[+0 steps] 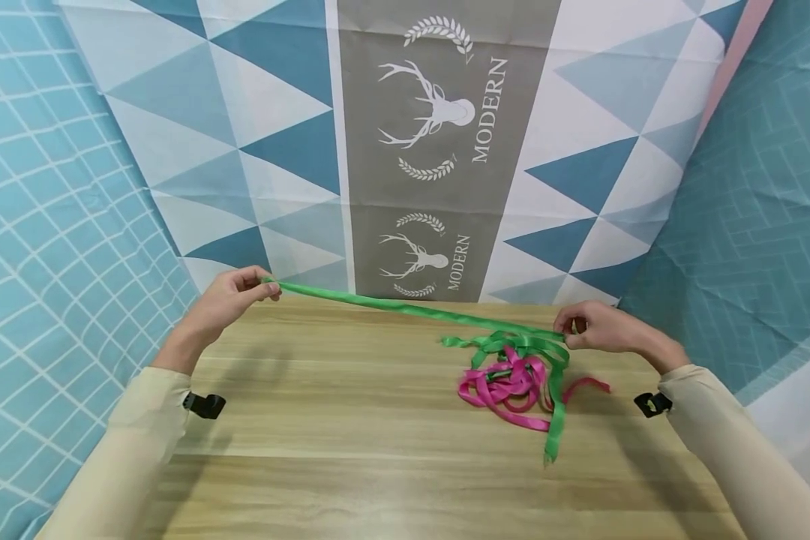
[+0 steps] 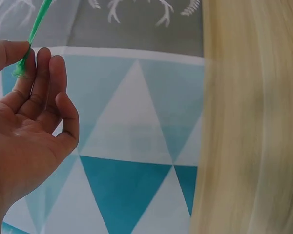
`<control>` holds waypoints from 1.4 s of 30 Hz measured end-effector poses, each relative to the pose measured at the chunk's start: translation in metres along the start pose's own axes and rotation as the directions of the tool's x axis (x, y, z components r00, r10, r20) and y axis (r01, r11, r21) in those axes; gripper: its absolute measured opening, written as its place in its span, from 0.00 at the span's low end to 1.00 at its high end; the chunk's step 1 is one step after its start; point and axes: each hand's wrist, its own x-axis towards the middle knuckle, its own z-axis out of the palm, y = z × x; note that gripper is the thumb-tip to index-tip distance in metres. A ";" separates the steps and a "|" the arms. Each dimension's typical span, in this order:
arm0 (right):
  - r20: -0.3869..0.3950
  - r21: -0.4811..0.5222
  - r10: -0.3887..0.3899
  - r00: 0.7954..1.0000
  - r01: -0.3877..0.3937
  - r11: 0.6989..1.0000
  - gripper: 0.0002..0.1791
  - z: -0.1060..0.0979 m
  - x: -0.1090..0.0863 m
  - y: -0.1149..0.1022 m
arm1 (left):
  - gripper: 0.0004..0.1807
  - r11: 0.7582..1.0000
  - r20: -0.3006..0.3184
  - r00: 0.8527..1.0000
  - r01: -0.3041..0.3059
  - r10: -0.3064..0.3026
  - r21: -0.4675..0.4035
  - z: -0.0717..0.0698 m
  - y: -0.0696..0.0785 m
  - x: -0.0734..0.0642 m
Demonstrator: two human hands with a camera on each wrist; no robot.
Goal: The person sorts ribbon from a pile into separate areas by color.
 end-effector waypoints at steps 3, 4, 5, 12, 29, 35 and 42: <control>0.014 -0.009 -0.007 1.000 0.007 1.000 0.11 0.002 0.009 0.009 | 0.24 0.999 0.004 0.999 0.033 -0.033 0.002 0.001 -0.009 0.006; 0.016 -0.002 -0.009 1.000 0.009 1.000 0.10 0.003 0.012 0.012 | 0.24 0.999 0.002 0.999 0.039 -0.040 0.009 0.001 -0.012 0.009; 0.011 0.012 -0.015 1.000 0.015 1.000 0.10 0.003 0.016 0.014 | 0.24 0.999 0.002 0.999 0.045 -0.045 0.014 0.001 -0.015 0.012; -0.023 0.183 -0.005 1.000 0.009 0.983 0.05 0.004 0.039 0.041 | 0.25 0.995 0.022 0.995 0.094 -0.095 0.037 -0.003 -0.046 0.032; -0.080 0.006 -0.032 0.996 0.033 0.999 0.08 0.019 0.108 0.089 | 0.20 0.939 -0.099 0.939 0.336 -0.328 0.073 0.013 -0.106 0.068; -0.083 0.026 0.006 0.997 -0.003 1.000 0.06 0.032 0.128 0.106 | 0.25 0.914 -0.161 0.915 0.389 -0.370 0.110 0.019 -0.122 0.079; -0.119 -0.020 0.015 0.993 -0.017 1.000 0.05 0.040 0.137 0.115 | 0.24 0.880 -0.242 0.909 0.398 -0.340 0.258 0.025 -0.136 0.083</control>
